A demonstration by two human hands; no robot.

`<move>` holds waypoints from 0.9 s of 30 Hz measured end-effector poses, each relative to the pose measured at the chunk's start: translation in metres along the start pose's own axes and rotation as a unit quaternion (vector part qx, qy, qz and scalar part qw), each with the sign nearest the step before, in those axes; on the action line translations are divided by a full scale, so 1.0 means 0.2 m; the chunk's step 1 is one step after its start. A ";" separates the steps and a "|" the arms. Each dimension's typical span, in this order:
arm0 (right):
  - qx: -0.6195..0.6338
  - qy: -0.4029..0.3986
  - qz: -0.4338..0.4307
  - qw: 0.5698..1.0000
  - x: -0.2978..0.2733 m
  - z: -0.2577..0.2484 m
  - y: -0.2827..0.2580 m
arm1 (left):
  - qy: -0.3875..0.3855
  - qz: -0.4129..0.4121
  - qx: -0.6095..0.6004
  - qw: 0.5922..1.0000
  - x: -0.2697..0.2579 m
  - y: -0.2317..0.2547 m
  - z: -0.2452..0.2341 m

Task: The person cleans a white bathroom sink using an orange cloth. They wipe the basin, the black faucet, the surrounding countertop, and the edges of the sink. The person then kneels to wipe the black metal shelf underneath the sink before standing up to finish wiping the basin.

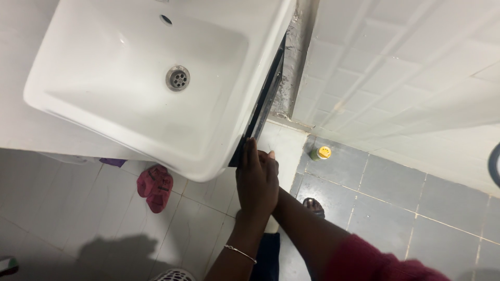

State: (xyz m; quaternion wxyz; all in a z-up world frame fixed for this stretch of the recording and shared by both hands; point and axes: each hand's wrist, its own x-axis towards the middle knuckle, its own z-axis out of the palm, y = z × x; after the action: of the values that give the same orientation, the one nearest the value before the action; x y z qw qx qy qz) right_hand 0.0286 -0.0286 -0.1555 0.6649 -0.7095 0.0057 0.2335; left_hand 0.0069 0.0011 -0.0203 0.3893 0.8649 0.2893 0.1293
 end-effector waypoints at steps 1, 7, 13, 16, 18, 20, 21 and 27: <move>-0.003 0.004 -0.010 1.000 0.03 -0.01 0.02 | -0.018 -0.026 -0.026 0.999 0.01 0.01 0.00; -0.035 -0.012 -0.057 0.998 0.05 0.03 0.13 | -0.012 0.009 -0.009 1.000 0.00 -0.05 0.00; -0.086 0.005 -0.145 0.986 0.09 -0.01 0.22 | 0.003 -0.010 -0.013 1.000 0.01 -0.07 0.05; -0.117 0.045 -0.229 0.965 0.25 -0.03 0.27 | 0.023 0.011 0.012 1.000 0.02 -0.06 0.07; -0.140 0.081 -0.295 0.942 0.43 -0.02 0.30 | 0.027 0.020 0.043 0.998 0.01 -0.05 0.07; -0.173 0.128 -0.346 0.913 0.71 -0.03 0.31 | 0.026 0.015 0.046 0.999 0.00 -0.06 0.06; -0.188 0.151 -0.358 0.902 0.88 -0.05 0.30 | 0.026 0.014 0.046 0.999 0.00 -0.06 0.06; -0.210 0.163 -0.214 0.940 1.57 -0.21 0.06 | 0.068 0.006 0.073 0.995 0.00 -0.05 0.09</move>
State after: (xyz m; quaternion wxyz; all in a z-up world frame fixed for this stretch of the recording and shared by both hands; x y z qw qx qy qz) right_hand 0.3186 0.0245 -0.2720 0.5248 -0.8459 -0.0874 -0.0374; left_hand 0.0124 -0.0048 -0.0398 0.3038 0.8818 0.3187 0.1691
